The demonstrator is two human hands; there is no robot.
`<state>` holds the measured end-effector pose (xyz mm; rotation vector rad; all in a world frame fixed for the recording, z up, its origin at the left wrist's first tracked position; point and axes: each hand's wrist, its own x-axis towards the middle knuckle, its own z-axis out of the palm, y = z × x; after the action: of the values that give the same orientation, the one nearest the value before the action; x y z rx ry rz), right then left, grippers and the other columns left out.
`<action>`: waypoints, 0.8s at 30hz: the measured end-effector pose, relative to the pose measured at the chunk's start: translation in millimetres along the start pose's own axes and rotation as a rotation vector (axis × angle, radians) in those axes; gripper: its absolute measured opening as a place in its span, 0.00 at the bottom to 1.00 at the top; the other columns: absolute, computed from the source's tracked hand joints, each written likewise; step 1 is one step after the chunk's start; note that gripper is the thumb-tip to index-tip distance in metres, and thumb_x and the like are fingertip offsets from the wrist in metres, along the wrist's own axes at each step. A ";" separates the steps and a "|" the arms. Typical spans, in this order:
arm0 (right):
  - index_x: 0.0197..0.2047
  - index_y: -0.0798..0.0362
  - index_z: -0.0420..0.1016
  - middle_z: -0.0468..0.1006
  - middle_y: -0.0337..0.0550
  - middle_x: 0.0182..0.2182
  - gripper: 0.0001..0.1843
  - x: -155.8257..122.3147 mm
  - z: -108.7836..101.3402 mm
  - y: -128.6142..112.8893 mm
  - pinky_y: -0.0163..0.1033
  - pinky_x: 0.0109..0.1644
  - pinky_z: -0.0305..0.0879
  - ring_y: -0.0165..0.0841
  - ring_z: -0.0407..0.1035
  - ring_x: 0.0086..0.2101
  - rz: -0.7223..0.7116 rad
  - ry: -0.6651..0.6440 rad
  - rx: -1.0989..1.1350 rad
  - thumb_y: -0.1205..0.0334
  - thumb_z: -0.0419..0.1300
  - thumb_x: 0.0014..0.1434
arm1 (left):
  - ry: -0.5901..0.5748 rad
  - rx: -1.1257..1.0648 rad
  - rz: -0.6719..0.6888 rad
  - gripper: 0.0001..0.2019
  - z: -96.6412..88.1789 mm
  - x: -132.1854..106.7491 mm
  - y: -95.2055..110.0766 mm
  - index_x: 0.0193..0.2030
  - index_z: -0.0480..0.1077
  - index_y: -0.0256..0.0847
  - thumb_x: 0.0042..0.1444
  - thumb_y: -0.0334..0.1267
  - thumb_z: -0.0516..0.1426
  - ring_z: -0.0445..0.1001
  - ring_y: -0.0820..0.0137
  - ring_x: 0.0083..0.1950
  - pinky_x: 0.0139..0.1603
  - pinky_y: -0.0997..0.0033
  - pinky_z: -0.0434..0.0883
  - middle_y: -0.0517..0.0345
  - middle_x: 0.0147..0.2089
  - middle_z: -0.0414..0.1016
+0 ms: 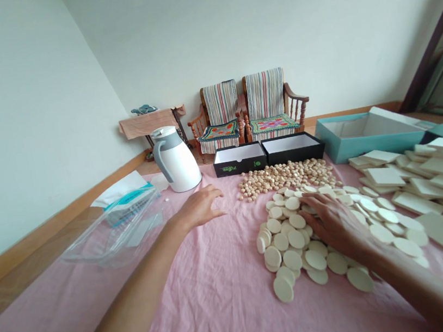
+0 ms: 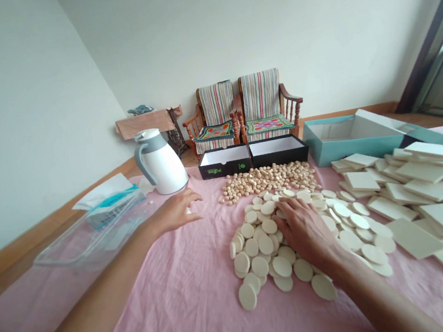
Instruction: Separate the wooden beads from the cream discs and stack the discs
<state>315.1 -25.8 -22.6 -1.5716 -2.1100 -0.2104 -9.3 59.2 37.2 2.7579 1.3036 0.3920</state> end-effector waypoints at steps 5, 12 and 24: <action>0.49 0.55 0.69 0.73 0.52 0.48 0.18 -0.5 -0.2 0.5 0.47 0.46 0.64 0.42 0.68 0.45 -0.006 0.004 0.009 0.56 0.48 0.62 | -0.050 -0.321 0.185 0.14 19.1 27.0 72.2 0.45 0.71 0.39 0.51 0.39 0.60 0.72 0.71 0.36 0.38 0.74 0.67 0.56 0.39 0.75; 0.49 0.55 0.70 0.74 0.52 0.47 0.18 -0.7 -1.4 -0.9 0.47 0.47 0.64 0.42 0.67 0.46 -0.008 0.004 0.006 0.57 0.48 0.62 | -0.015 -0.304 0.180 0.14 49.5 46.9 102.3 0.43 0.73 0.36 0.47 0.32 0.59 0.72 0.70 0.35 0.36 0.73 0.67 0.54 0.38 0.76; 0.49 0.55 0.69 0.73 0.52 0.47 0.17 -0.9 0.7 -0.1 0.47 0.47 0.64 0.41 0.67 0.44 -0.014 0.001 0.000 0.57 0.48 0.62 | 0.229 -0.435 -0.089 0.12 14.2 7.5 51.0 0.43 0.74 0.37 0.53 0.38 0.55 0.71 0.74 0.32 0.33 0.75 0.70 0.52 0.41 0.75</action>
<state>315.0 -26.4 -23.6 -1.5568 -2.1200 -0.2155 37.2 33.1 33.5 2.3371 1.2029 0.8883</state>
